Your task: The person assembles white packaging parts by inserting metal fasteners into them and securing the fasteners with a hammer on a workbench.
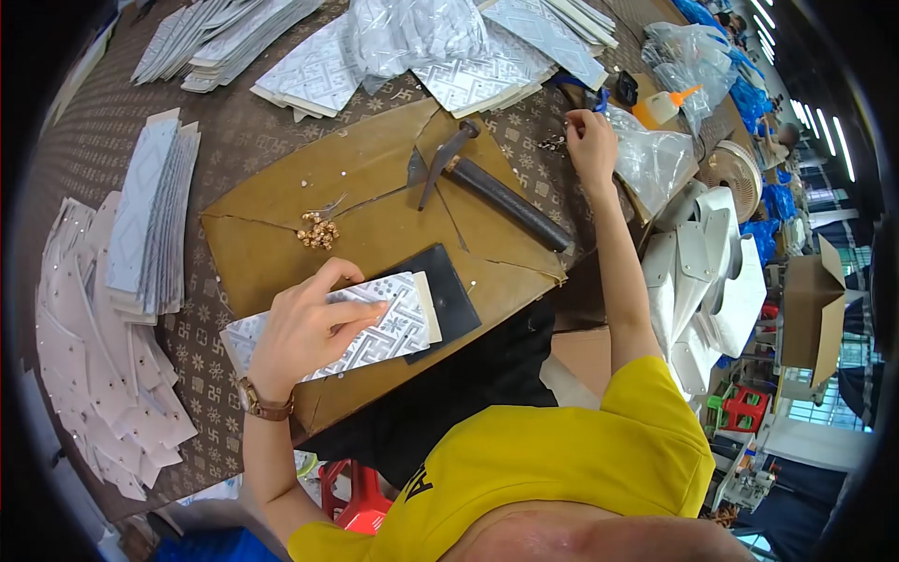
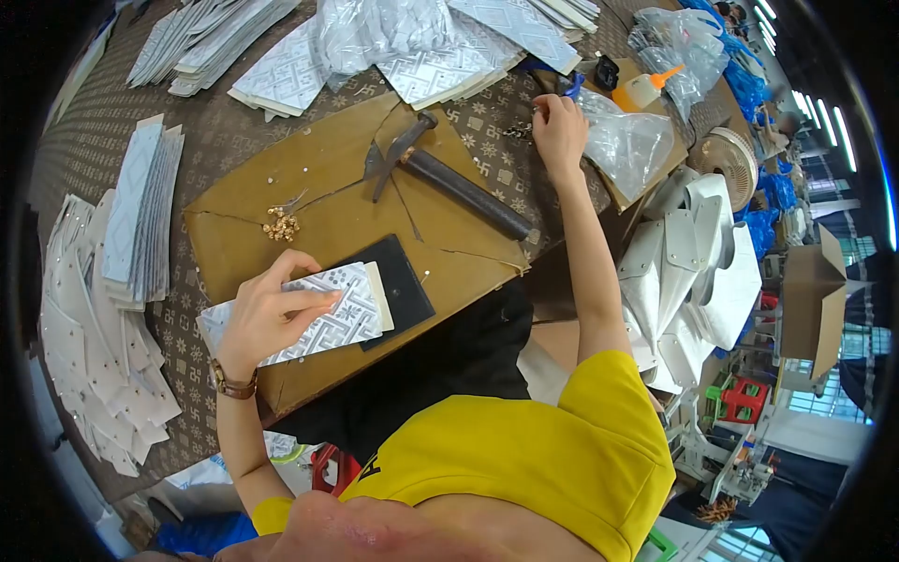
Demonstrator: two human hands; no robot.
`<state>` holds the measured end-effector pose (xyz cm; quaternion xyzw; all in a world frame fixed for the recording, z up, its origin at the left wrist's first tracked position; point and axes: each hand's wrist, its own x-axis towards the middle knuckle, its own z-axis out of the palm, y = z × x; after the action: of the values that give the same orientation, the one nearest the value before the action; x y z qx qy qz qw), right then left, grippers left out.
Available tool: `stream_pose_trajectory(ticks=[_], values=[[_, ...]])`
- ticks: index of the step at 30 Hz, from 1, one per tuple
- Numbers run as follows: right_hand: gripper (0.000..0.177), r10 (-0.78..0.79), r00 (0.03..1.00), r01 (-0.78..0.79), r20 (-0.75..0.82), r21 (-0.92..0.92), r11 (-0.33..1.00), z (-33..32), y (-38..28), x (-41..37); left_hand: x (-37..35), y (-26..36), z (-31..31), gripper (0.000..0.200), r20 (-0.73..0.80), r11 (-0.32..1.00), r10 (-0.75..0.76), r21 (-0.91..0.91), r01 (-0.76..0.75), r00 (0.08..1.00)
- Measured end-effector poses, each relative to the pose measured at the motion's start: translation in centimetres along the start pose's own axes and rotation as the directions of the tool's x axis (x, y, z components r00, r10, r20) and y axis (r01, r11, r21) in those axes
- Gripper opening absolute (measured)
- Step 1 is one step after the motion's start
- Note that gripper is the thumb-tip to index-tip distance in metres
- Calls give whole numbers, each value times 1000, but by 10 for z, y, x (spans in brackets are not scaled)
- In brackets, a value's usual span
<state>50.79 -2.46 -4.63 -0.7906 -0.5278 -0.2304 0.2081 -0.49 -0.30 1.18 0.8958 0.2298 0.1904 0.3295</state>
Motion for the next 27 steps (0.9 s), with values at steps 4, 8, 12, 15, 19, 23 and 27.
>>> stream_pose_trajectory(ticks=[4, 8, 12, 15, 19, 23, 27], values=[[13, -13, 994, -11, 105, 230, 973, -11, -9, -6, 1, -1, -1, 11, 18, 1000, -19, 6, 19, 1000], [13, -59, 974, 27, 220, 144, 989, -13, -20, -10, 1, -2, 0, 12, 16, 1000, -10, 7, 10, 1000], [13, -114, 972, 92, 205, 114, 989, -2, -11, -8, -1, -4, 2, 13, 4, 1000, -18, 4, 18, 1000], [13, -148, 975, 140, 164, 63, 988, -2, -13, -7, -5, -10, 2, 15, 15, 1000, -14, 12, 14, 1000], [13, -149, 986, 136, 79, 150, 979, -12, -28, -13, -6, -14, 4, 20, 37, 999, 6, 33, -8, 999], [14, 9, 986, -67, 165, 345, 936, -37, -61, -17, -9, -12, 2, 23, 34, 999, 26, 42, -28, 999], [14, 36, 958, -194, 284, 553, 810, -53, -77, -22, -2, -10, 3, 23, -1, 996, 87, 31, -87, 996]])
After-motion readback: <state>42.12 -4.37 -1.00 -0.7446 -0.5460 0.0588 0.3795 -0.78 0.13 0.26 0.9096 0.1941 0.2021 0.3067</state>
